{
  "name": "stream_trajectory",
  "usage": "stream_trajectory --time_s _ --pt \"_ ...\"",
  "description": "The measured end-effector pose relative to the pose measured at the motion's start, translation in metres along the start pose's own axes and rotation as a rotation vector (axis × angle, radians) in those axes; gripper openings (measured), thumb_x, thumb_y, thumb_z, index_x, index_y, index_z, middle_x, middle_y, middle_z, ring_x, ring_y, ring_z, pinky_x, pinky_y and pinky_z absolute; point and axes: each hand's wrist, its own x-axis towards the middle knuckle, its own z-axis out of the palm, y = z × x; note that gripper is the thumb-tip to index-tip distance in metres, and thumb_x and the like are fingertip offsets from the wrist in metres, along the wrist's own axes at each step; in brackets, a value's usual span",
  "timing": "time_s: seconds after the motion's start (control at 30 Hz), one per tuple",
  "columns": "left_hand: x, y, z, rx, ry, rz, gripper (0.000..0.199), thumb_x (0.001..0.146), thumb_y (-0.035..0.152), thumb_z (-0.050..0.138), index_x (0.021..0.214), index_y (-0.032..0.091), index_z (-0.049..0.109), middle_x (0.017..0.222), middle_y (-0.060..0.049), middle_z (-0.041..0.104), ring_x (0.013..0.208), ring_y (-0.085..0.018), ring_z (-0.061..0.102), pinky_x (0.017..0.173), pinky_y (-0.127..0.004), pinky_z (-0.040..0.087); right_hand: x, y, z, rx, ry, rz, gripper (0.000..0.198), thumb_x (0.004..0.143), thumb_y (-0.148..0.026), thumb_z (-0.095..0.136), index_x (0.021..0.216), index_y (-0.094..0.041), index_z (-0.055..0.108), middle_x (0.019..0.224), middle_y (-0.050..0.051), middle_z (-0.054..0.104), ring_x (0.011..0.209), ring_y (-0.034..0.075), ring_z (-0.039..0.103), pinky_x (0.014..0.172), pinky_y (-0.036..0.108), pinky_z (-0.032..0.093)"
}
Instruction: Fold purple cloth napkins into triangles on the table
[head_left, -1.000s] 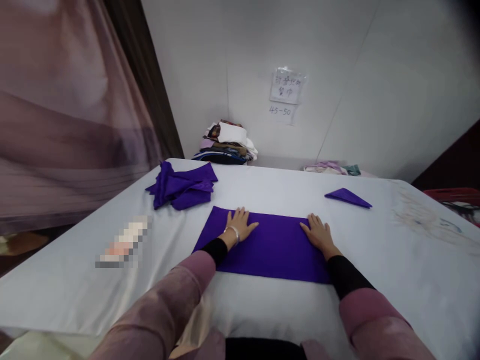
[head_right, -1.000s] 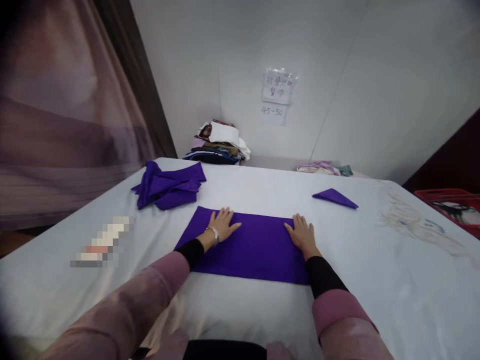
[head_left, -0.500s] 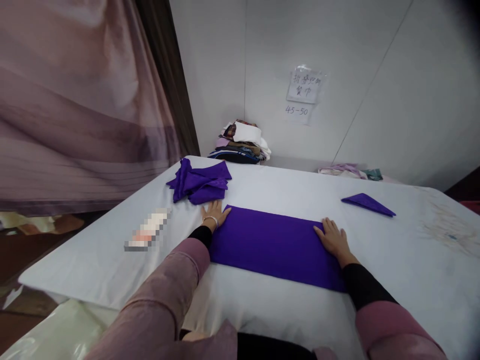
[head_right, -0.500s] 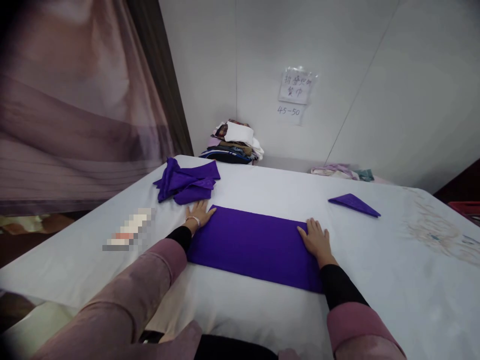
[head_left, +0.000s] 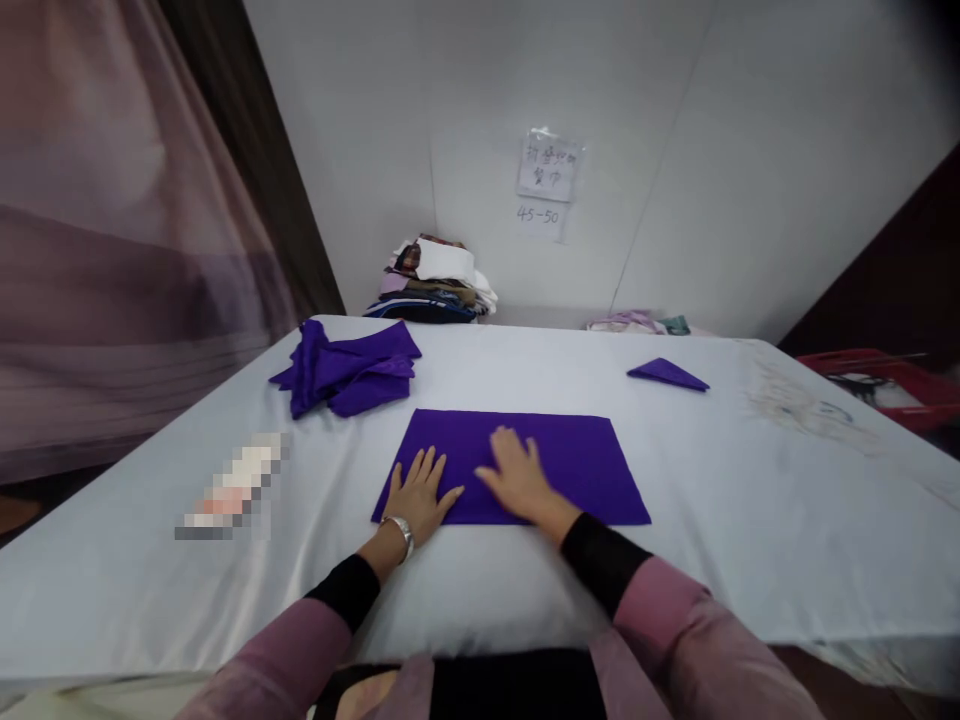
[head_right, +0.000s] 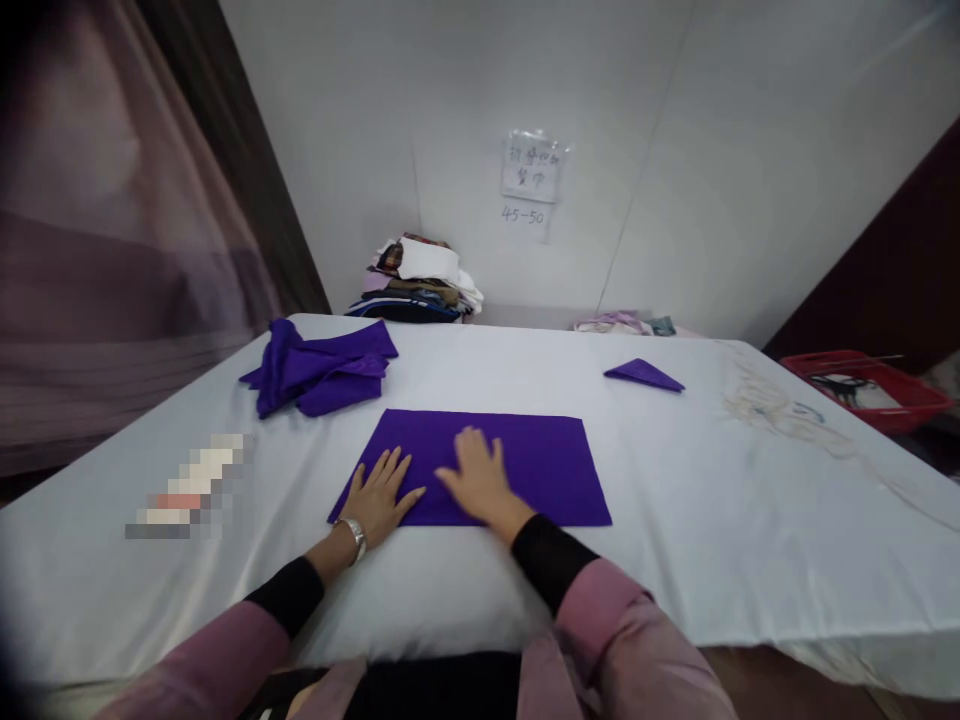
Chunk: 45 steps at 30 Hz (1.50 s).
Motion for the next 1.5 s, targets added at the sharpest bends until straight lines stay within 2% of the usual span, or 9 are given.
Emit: stream_trajectory --time_s 0.1,0.2,0.5,0.7,0.83,1.07,1.17,1.33,1.5 --pt "0.004 -0.002 0.001 0.037 -0.018 0.004 0.062 0.087 0.048 0.03 0.14 0.015 0.027 0.149 -0.008 0.018 0.137 -0.026 0.012 0.107 -0.052 0.01 -0.006 -0.056 0.027 0.081 -0.012 -0.175 0.065 0.089 -0.054 0.027 0.14 -0.014 0.024 0.147 0.012 0.024 0.136 0.024 0.014 0.107 0.052 0.008" --pt "0.006 -0.003 0.001 0.038 -0.012 -0.002 0.064 0.086 0.05 0.031 0.14 0.015 0.029 0.148 -0.008 0.02 0.137 -0.027 0.013 0.107 -0.052 0.011 -0.016 -0.055 0.033 0.069 -0.005 -0.147 0.067 0.089 -0.056 0.025 0.14 -0.013 0.026 0.146 0.013 0.025 0.136 0.025 0.015 0.108 0.052 0.008" --pt "0.005 -0.003 0.006 0.002 0.037 0.005 0.071 0.085 0.061 0.023 0.14 0.016 0.029 0.148 -0.008 0.021 0.136 -0.028 0.013 0.107 -0.053 0.011 -0.101 0.122 -0.018 -0.295 0.036 0.429 0.064 0.091 -0.052 0.023 0.141 -0.013 0.024 0.148 0.016 0.016 0.136 0.031 0.011 0.104 0.054 0.014" --pt "0.006 -0.005 -0.001 -0.014 -0.014 -0.025 0.072 0.085 0.061 0.023 0.14 0.015 0.028 0.148 -0.01 0.02 0.136 -0.028 0.013 0.107 -0.053 0.011 -0.122 0.151 -0.021 -0.396 -0.05 0.41 0.052 0.092 -0.047 0.02 0.14 -0.027 0.027 0.15 0.008 0.016 0.136 0.029 0.009 0.102 0.056 0.015" --pt "0.009 0.03 -0.008 -0.043 0.0 -0.013 0.074 0.084 0.062 0.024 0.14 0.014 0.028 0.148 -0.011 0.018 0.136 -0.03 0.011 0.106 -0.055 0.009 -0.117 0.148 -0.017 -0.4 -0.02 0.445 0.058 0.091 -0.051 0.019 0.143 -0.023 0.019 0.149 0.011 0.016 0.136 0.029 0.011 0.102 0.054 0.017" --pt "0.026 0.122 0.0 -0.194 0.044 0.317 0.072 0.084 0.064 0.023 0.14 0.018 0.03 0.148 -0.008 0.02 0.137 -0.027 0.011 0.109 -0.053 0.005 -0.12 0.148 -0.02 -0.426 -0.015 0.426 0.056 0.092 -0.047 0.02 0.143 -0.023 0.018 0.149 0.011 0.018 0.135 0.028 0.014 0.101 0.054 0.02" --pt "0.028 0.099 0.004 -0.165 0.04 0.262 0.073 0.084 0.064 0.021 0.14 0.018 0.03 0.148 -0.008 0.022 0.137 -0.026 0.012 0.109 -0.052 0.005 -0.121 0.149 -0.02 -0.441 -0.004 0.413 0.054 0.092 -0.044 0.021 0.142 -0.022 0.023 0.148 0.011 0.019 0.135 0.029 0.014 0.101 0.055 0.021" --pt "0.009 -0.008 -0.003 -0.029 0.023 -0.084 0.074 0.084 0.062 0.025 0.14 0.015 0.027 0.148 -0.011 0.019 0.136 -0.029 0.013 0.106 -0.055 0.009 -0.123 0.154 -0.017 -0.419 -0.031 0.33 0.045 0.091 -0.04 0.028 0.134 -0.032 0.038 0.149 0.006 0.019 0.135 0.034 0.011 0.099 0.061 0.018" --pt "-0.017 -0.094 -0.015 0.105 0.051 -0.329 0.067 0.083 0.053 0.029 0.137 0.014 0.033 0.147 -0.014 0.024 0.135 -0.031 0.017 0.103 -0.057 0.014 -0.124 0.154 -0.014 -0.363 0.006 0.371 0.051 0.091 -0.045 0.028 0.139 -0.028 0.031 0.148 0.008 0.02 0.135 0.032 0.012 0.1 0.06 0.017"
